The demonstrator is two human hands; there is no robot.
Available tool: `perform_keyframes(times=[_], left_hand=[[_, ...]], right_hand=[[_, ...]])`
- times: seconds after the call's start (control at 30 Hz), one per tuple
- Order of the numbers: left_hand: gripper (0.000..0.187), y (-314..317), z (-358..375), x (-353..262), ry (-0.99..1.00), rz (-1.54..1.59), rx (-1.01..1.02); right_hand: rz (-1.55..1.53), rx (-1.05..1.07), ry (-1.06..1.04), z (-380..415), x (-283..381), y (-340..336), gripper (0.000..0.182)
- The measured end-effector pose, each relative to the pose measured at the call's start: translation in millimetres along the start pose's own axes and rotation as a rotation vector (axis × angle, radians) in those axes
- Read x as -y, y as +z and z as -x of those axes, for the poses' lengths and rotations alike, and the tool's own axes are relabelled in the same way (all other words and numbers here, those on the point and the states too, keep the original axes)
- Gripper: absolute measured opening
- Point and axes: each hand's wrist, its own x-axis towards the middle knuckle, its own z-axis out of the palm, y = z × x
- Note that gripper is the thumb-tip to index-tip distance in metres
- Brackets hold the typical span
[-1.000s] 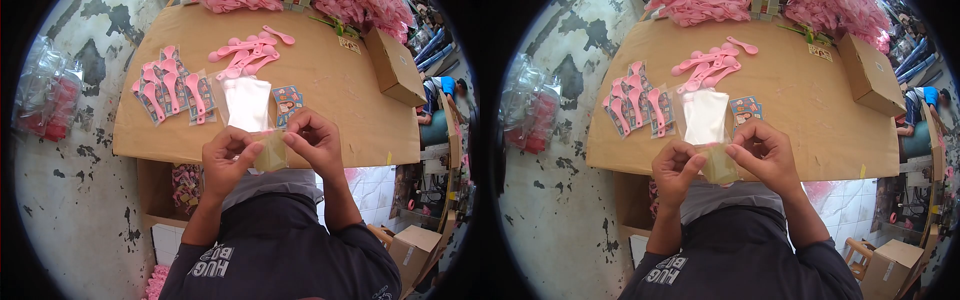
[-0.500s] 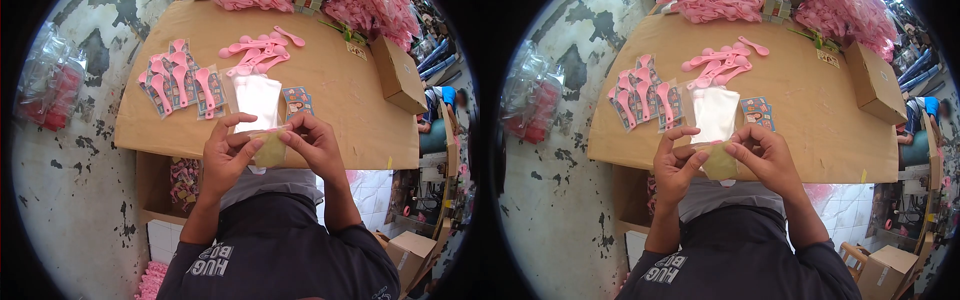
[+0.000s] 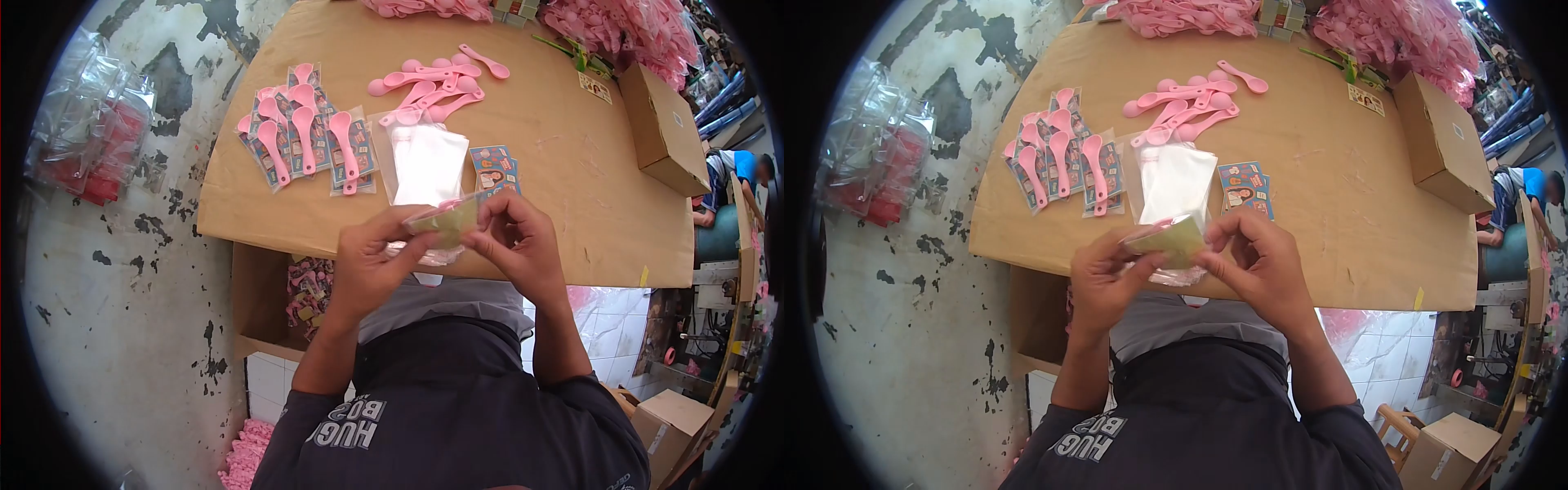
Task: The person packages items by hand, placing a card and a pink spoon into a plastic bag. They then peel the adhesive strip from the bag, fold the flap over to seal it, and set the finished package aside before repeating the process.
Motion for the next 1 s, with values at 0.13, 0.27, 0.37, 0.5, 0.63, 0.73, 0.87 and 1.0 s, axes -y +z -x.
perform_keyframes(times=[0.13,0.27,0.37,0.5,0.63,0.73,0.87,1.0], left_hand=[[0.029,-28,-18,-9,0.330,-0.202,-0.151],[0.026,-90,-45,0,0.269,-0.372,-0.304],[0.025,-108,-52,15,0.186,-0.173,-0.523],[0.019,-84,-34,17,0.097,-0.494,-0.597],[0.025,-34,-30,15,-0.151,-0.731,-0.367],[0.033,-24,-37,27,-0.060,-0.948,-0.256],[0.030,-24,-44,33,0.007,-0.928,-0.262],[0.020,-27,-45,37,-0.072,-0.680,-0.313]], right_hand=[[0.102,-0.211,-0.092,-2,-10,-4,0.013],[0.086,-0.276,-0.073,1,-14,-15,0.012],[0.203,-0.355,-0.074,1,-11,-24,0.013],[0.554,-0.484,-0.060,-6,-12,-30,0.025],[0.695,-0.471,0.011,-18,-27,-28,0.036],[0.718,-0.422,0.118,-25,-30,-25,0.042],[0.530,-0.379,0.235,-31,-35,-30,0.040],[0.407,-0.429,0.193,-30,-42,-38,0.036]])
